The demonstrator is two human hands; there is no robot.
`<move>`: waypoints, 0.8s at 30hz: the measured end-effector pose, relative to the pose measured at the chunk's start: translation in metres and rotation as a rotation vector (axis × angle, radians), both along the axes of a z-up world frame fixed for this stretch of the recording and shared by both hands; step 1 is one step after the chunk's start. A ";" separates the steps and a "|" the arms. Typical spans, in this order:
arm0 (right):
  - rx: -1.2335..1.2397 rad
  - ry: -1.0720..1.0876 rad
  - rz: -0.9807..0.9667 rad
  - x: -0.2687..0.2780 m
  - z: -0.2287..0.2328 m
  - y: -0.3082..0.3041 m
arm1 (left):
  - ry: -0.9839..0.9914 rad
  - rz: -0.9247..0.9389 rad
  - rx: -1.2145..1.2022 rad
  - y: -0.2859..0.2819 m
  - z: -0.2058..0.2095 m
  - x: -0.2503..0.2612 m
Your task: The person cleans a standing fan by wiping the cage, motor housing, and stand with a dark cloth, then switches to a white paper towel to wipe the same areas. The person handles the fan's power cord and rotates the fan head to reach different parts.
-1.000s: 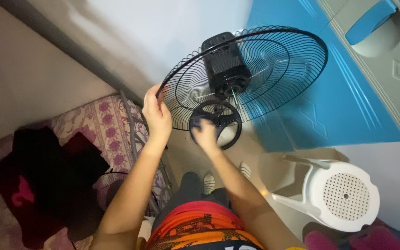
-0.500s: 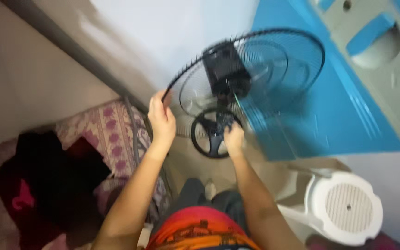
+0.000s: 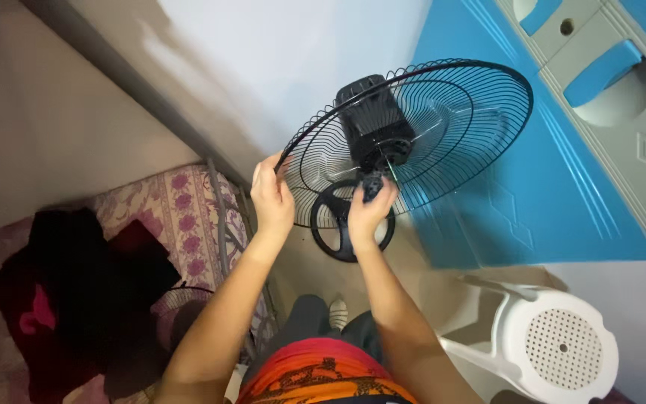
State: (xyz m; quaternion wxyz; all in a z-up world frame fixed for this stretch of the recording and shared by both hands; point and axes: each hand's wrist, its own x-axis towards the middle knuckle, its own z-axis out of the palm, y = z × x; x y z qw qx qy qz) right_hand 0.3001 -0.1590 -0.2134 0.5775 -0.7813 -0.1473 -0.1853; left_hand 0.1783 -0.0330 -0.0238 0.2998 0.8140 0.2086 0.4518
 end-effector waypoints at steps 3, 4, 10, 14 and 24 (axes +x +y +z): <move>-0.120 0.118 0.066 -0.008 -0.015 -0.021 | 0.003 -0.006 0.021 -0.004 -0.004 -0.008; -0.193 0.220 0.032 -0.003 -0.018 -0.026 | 0.003 -0.001 0.041 -0.007 -0.005 -0.012; -0.013 0.053 0.137 0.003 -0.006 -0.006 | -0.055 -0.035 -0.048 -0.004 -0.002 -0.002; -0.317 0.363 0.238 -0.006 -0.008 -0.003 | -0.011 0.010 0.022 0.000 -0.003 -0.008; 0.052 -0.245 0.434 -0.020 0.143 0.045 | -0.075 -0.016 -0.013 -0.004 -0.004 -0.003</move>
